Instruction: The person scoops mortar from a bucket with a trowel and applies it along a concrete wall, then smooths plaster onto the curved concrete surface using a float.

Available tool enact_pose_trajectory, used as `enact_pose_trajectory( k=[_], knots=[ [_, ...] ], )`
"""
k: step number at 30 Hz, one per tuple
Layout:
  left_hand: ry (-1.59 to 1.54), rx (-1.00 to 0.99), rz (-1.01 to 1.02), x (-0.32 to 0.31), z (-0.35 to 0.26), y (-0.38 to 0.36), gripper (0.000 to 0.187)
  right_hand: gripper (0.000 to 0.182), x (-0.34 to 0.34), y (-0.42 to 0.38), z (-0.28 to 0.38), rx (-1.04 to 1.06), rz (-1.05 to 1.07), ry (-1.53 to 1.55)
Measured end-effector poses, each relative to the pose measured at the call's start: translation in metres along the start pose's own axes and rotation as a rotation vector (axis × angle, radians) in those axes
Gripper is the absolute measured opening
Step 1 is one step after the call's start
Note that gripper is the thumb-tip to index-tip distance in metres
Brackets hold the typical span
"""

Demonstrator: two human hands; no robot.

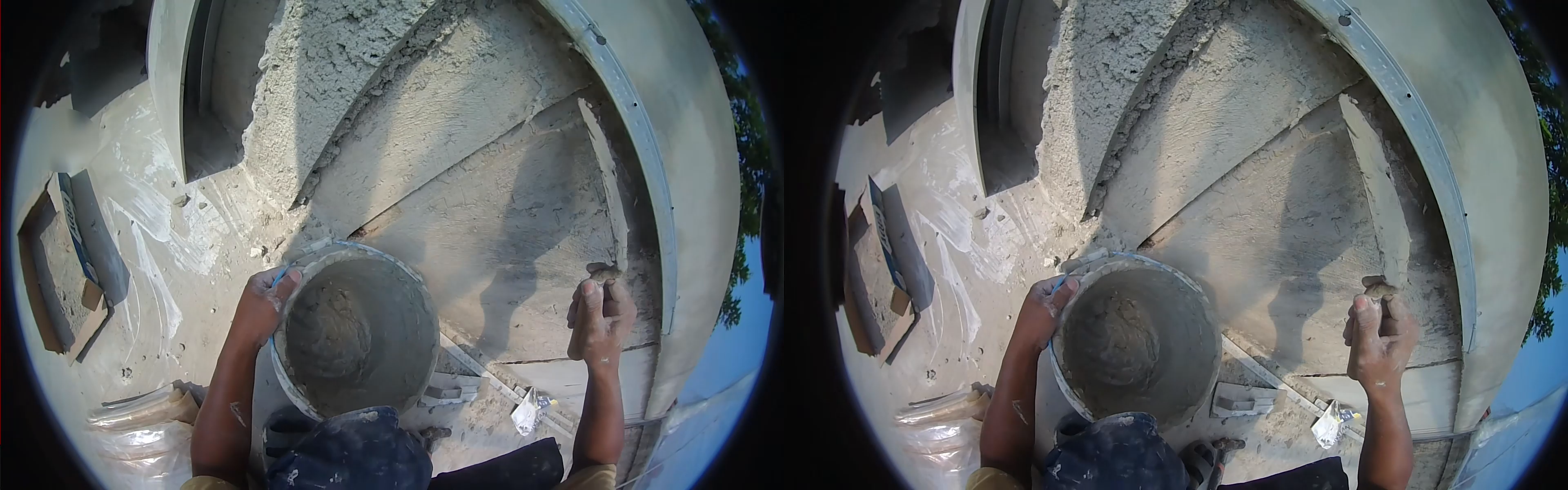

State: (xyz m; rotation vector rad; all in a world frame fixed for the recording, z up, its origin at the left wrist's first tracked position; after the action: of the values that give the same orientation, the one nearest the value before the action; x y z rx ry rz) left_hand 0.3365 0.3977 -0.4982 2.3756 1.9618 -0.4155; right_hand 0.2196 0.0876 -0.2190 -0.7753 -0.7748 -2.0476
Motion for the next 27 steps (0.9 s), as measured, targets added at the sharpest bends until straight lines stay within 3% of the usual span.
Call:
enact_pose_trajectory(
  k=[3,8,12,15,19,24,27],
  knots=[
    [-0.025,0.007,0.018,0.002,0.006,0.000,0.036,0.023,-0.016,0.019,0.013,0.116,-0.004,-0.137],
    [-0.012,-0.020,0.033,0.003,0.006,0.000,0.035,0.025,-0.031,0.067,0.061,0.056,-0.009,-0.066],
    [0.008,-0.032,0.016,0.004,0.005,0.001,0.036,0.026,-0.036,0.059,0.028,0.198,-0.137,-0.094],
    [-0.023,-0.027,0.023,0.003,0.007,0.001,0.037,0.027,-0.030,0.049,0.006,0.210,-0.110,-0.109],
    [0.016,-0.017,0.014,0.001,0.001,0.000,0.037,0.031,-0.024,0.058,0.025,0.043,-0.048,-0.037],
    [-0.028,-0.024,0.028,0.002,0.004,0.000,0.038,0.026,-0.025,0.067,0.062,0.045,-0.030,-0.063],
    [-0.005,-0.023,0.023,0.001,0.003,0.000,0.037,0.024,-0.033,0.072,0.057,0.264,-0.148,-0.208]
  ],
)
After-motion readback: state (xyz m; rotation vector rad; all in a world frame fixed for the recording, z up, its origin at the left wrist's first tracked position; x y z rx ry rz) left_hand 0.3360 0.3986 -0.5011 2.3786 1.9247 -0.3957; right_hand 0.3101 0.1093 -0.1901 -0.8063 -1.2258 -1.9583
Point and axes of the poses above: each hand's wrist, its own y-axis towards the middle knuckle, its own x-axis out of the back of the hand, z = x × y, the point moved 1 cm from there along y, towards the middle knuckle, and after that the axes turned 13 degrees about -x, right-handed, at the moved point
